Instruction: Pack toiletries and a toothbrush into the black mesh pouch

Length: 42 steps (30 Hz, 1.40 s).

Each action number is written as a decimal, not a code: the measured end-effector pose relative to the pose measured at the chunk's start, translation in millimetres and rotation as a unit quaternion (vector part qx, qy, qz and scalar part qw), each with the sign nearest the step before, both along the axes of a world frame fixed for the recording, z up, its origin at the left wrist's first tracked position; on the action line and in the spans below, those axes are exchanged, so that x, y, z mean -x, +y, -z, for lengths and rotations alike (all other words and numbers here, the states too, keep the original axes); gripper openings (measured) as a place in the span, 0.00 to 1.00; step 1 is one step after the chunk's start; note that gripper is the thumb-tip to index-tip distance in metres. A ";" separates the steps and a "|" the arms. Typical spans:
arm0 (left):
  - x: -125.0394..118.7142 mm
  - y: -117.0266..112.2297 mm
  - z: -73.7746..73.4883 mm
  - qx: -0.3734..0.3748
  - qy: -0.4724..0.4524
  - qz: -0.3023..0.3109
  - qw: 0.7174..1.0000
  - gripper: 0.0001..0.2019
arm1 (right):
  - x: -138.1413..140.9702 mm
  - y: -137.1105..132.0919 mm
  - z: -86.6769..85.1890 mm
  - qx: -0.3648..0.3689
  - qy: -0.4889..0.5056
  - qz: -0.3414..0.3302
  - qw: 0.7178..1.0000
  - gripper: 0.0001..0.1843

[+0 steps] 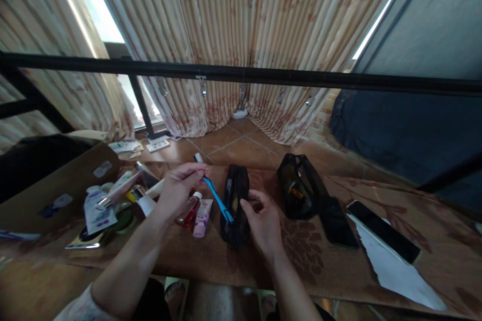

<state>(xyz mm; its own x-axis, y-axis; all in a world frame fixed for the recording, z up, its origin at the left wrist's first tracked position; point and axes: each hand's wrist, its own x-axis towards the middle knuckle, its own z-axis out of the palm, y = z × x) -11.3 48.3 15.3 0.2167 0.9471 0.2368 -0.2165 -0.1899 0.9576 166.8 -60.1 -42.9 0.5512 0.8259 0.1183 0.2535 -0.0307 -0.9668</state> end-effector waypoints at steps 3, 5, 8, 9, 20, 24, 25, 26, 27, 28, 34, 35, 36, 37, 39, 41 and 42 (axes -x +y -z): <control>-14.2 0.6 13.2 0.044 -0.021 0.023 0.999 0.07 | -1.2 -0.3 0.4 -0.012 -0.018 0.011 1.000 0.21; -20.8 -0.5 16.9 0.061 -0.029 0.034 0.997 0.06 | -2.8 -0.6 1.2 -0.026 -0.030 0.012 0.999 0.20; -28.9 -3.3 19.2 0.067 -0.029 0.050 0.996 0.06 | -4.5 -2.1 2.1 -0.028 -0.064 -0.003 0.998 0.20; -30.7 -3.7 19.5 0.062 -0.027 0.051 0.996 0.06 | -4.8 -2.9 2.5 -0.021 -0.077 -0.010 0.997 0.21; -27.2 3.6 17.5 -0.115 0.077 -0.002 0.990 0.07 | -6.3 -6.8 6.0 0.012 -0.068 -0.015 0.997 0.22; -32.2 1.3 22.9 -0.123 0.126 0.014 0.984 0.08 | -5.3 -6.7 4.5 0.018 -0.065 -0.009 0.998 0.21; -32.8 1.9 24.1 -0.119 0.132 0.015 0.984 0.08 | -5.3 -6.6 4.5 0.018 -0.065 -0.008 0.998 0.21; -33.2 3.0 25.4 -0.114 0.136 0.018 0.984 0.08 | -5.3 -6.5 4.4 0.018 -0.064 -0.009 0.998 0.21; -33.6 4.3 27.0 -0.110 0.142 0.021 0.984 0.09 | -5.3 -6.4 4.5 0.016 -0.063 -0.011 0.998 0.22; -34.2 5.5 29.1 -0.109 0.152 0.024 0.982 0.09 | -5.2 -6.4 4.4 0.014 -0.061 -0.013 0.998 0.22; -44.4 2.3 41.5 -0.146 0.232 0.086 0.958 0.13 | -4.6 -6.7 4.4 0.009 -0.060 -0.020 0.998 0.21; -46.3 0.4 42.1 -0.154 0.232 0.095 0.956 0.17 | -4.5 -6.8 4.4 0.010 -0.061 -0.021 0.998 0.21; -48.0 -1.4 42.2 -0.160 0.230 0.099 0.955 0.20 | -4.6 -6.9 4.5 0.010 -0.062 -0.022 0.998 0.20; -49.3 -3.0 42.0 -0.162 0.230 0.096 0.955 0.24 | -4.6 -7.0 4.5 0.010 -0.063 -0.023 0.998 0.20; -50.9 -5.7 40.8 -0.159 0.255 0.075 0.951 0.29 | -4.6 -7.2 4.0 0.010 -0.065 -0.021 0.998 0.20; -51.9 -8.6 39.6 -0.161 0.308 0.036 0.937 0.31 | -4.3 -7.4 3.0 0.011 -0.064 -0.021 0.998 0.20; -52.3 -10.4 39.2 -0.171 0.337 0.019 0.925 0.29 | -4.0 -7.5 2.4 0.013 -0.062 -0.021 0.998 0.20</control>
